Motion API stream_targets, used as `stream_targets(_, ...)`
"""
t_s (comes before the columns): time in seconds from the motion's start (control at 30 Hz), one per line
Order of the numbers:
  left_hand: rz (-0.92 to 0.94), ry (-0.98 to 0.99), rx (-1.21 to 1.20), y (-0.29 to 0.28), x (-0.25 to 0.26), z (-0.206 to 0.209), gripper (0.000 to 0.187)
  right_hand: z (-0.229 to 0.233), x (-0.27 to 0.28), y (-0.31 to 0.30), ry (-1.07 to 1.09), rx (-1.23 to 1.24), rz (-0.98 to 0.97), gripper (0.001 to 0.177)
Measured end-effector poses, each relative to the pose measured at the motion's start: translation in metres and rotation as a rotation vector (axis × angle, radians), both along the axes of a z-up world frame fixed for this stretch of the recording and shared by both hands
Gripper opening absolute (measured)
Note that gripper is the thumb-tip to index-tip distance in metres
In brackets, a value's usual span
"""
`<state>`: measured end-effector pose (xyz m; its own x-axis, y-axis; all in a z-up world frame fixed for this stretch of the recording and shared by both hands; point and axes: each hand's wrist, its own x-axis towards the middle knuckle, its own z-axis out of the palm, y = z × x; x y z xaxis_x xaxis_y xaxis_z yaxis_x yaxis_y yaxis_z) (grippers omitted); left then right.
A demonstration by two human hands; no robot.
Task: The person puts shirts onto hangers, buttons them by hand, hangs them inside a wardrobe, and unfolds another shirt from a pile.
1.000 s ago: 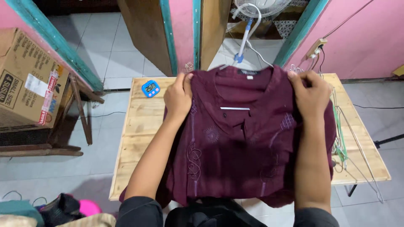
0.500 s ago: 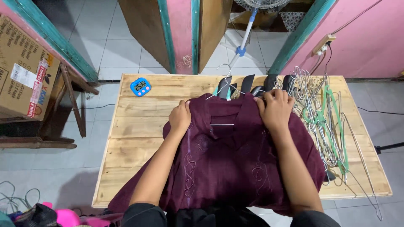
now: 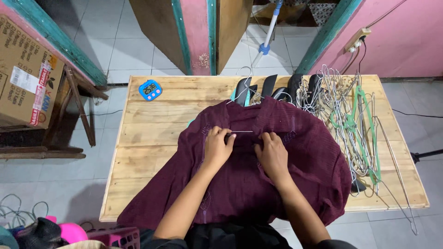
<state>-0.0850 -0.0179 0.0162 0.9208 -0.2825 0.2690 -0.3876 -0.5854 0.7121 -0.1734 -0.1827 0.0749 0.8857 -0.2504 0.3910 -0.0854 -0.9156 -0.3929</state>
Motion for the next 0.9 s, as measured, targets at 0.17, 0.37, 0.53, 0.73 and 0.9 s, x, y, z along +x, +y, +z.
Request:
stream_targets(0.17,0.062,0.047,0.009,-0.003,-0.001,-0.023,0.016,-0.004,-0.001,-0.024,-0.003,0.533,0.023,0.021)
stream_targets(0.37,0.069,0.062,-0.174,-0.002,-0.011,-0.011,0.007,-0.042,-0.002,-0.022,-0.106,1.101,0.176,0.029)
stream_targets(0.53,-0.041,0.349,-0.752,-0.005,-0.013,-0.005,0.019,-0.071,0.0,-0.016,-0.119,1.398,0.18,0.027)
stream_targets(0.73,-0.13,0.552,-0.929,-0.025,-0.022,-0.015,0.017,-0.108,0.008,-0.016,-0.208,1.557,0.276,0.017)
stream_targets(0.9,-0.225,0.542,-0.892,-0.036,-0.026,-0.017,0.016,-0.126,0.01,-0.021,-0.216,1.563,0.294,0.015)
